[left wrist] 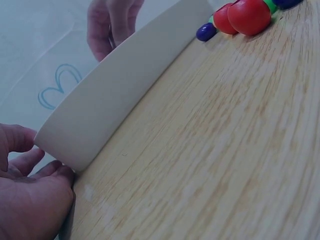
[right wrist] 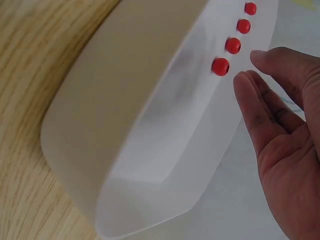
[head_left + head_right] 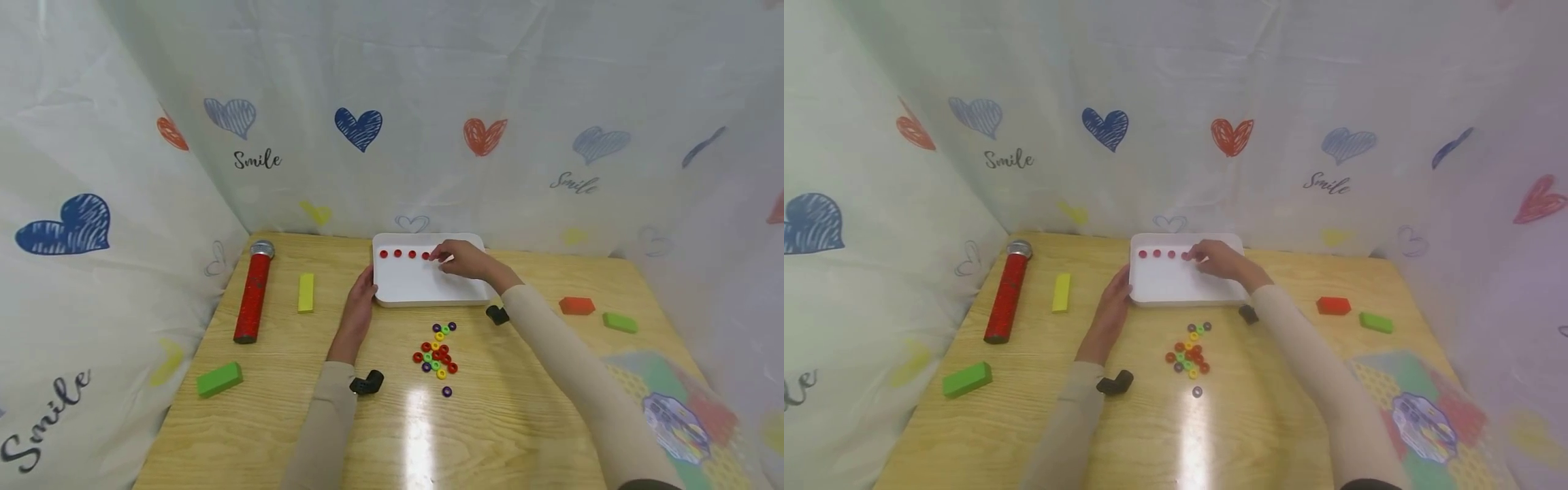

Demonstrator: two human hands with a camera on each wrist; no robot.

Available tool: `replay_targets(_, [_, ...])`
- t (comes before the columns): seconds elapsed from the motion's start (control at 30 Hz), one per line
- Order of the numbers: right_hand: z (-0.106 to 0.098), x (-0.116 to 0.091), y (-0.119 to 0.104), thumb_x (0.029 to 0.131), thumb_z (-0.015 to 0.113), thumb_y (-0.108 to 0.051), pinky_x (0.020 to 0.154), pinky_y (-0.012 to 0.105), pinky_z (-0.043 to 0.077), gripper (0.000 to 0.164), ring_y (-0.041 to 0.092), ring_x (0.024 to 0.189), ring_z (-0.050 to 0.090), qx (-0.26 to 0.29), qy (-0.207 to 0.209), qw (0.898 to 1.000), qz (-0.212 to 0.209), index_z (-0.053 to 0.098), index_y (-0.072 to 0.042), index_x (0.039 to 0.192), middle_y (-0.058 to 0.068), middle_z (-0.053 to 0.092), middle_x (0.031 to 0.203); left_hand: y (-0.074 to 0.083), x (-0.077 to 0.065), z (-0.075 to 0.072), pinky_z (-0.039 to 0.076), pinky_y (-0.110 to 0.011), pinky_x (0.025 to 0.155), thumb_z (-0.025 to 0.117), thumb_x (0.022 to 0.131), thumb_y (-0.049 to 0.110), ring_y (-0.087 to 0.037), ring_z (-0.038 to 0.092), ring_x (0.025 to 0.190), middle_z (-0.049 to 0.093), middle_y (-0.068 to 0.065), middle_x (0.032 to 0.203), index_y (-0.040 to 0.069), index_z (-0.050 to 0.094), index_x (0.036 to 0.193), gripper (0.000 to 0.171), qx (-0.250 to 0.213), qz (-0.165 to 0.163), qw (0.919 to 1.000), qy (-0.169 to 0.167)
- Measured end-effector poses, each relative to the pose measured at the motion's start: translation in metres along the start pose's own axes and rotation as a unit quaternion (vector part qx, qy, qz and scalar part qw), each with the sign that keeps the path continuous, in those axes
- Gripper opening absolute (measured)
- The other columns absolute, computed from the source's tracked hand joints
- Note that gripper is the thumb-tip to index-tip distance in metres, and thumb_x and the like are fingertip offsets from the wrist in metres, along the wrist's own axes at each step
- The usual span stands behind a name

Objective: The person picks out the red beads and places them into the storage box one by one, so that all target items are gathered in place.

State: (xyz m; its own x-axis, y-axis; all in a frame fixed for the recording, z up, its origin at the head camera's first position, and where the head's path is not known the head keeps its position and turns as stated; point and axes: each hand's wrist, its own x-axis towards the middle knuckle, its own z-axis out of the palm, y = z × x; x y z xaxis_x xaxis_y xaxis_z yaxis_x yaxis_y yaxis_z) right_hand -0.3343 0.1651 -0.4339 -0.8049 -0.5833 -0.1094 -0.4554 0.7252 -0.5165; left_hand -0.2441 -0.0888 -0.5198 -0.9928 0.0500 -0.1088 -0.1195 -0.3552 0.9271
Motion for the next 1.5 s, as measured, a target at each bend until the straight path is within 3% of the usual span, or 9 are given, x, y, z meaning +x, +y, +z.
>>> replay_targets(0.2, [0.004,-0.026,-0.011,0.09,0.062,-0.002,0.092,0.04,0.053,0.028,0.024,0.107,0.059,0.044,0.02,0.998,-0.031,0.064,-0.006,0.118,0.014,0.063,0.119,0.0,0.002,-0.004,0.017,-0.03,0.119,0.036,0.103,0.005,-0.012,0.019,0.146,0.025,-0.003,0.158,0.013,0.029,0.152,0.05,0.012,0.001,0.9999,0.0])
replay_targets(0.43, [0.016,-0.056,-0.024,0.092,0.062,-0.004,0.091,0.035,0.054,0.027,0.023,0.107,0.058,0.089,-0.003,0.994,-0.062,0.063,-0.007,0.119,0.01,0.062,0.12,0.015,-0.006,0.0,0.015,-0.029,0.119,0.035,0.103,0.005,-0.012,0.017,0.146,0.021,-0.002,0.16,0.013,0.026,0.153,0.051,0.015,-0.022,0.9996,-0.009])
replay_targets(0.63, [0.036,-0.082,-0.033,0.091,0.062,-0.003,0.085,0.025,0.055,0.022,0.016,0.1,0.061,0.095,-0.033,0.99,-0.098,0.065,-0.007,0.112,0.005,0.064,0.112,0.004,0.002,0.001,0.017,-0.027,0.119,0.036,0.103,0.006,-0.009,0.019,0.145,0.024,-0.001,0.159,0.013,0.028,0.152,0.051,0.017,-0.014,0.9998,0.0])
replay_targets(0.93, [0.062,-0.114,-0.03,0.092,0.059,-0.001,0.083,0.025,0.054,0.021,0.011,0.094,0.059,0.122,-0.091,0.986,-0.068,0.068,-0.012,0.108,-0.002,0.065,0.109,0.003,0.001,0.003,0.018,-0.028,0.119,0.035,0.103,0.006,-0.011,0.02,0.145,0.025,0.001,0.158,0.015,0.028,0.152,0.051,0.019,-0.01,0.9997,-0.006])
replay_targets(1.5, [0.089,-0.13,-0.025,0.088,0.066,-0.001,0.082,0.024,0.055,0.023,0.01,0.096,0.062,0.144,-0.067,0.985,-0.062,0.069,-0.017,0.104,-0.006,0.064,0.104,0.003,0.0,0.004,0.017,-0.028,0.119,0.036,0.102,0.004,-0.012,0.02,0.145,0.025,0.0,0.158,0.014,0.028,0.152,0.052,-0.004,-0.02,0.9998,-0.004])
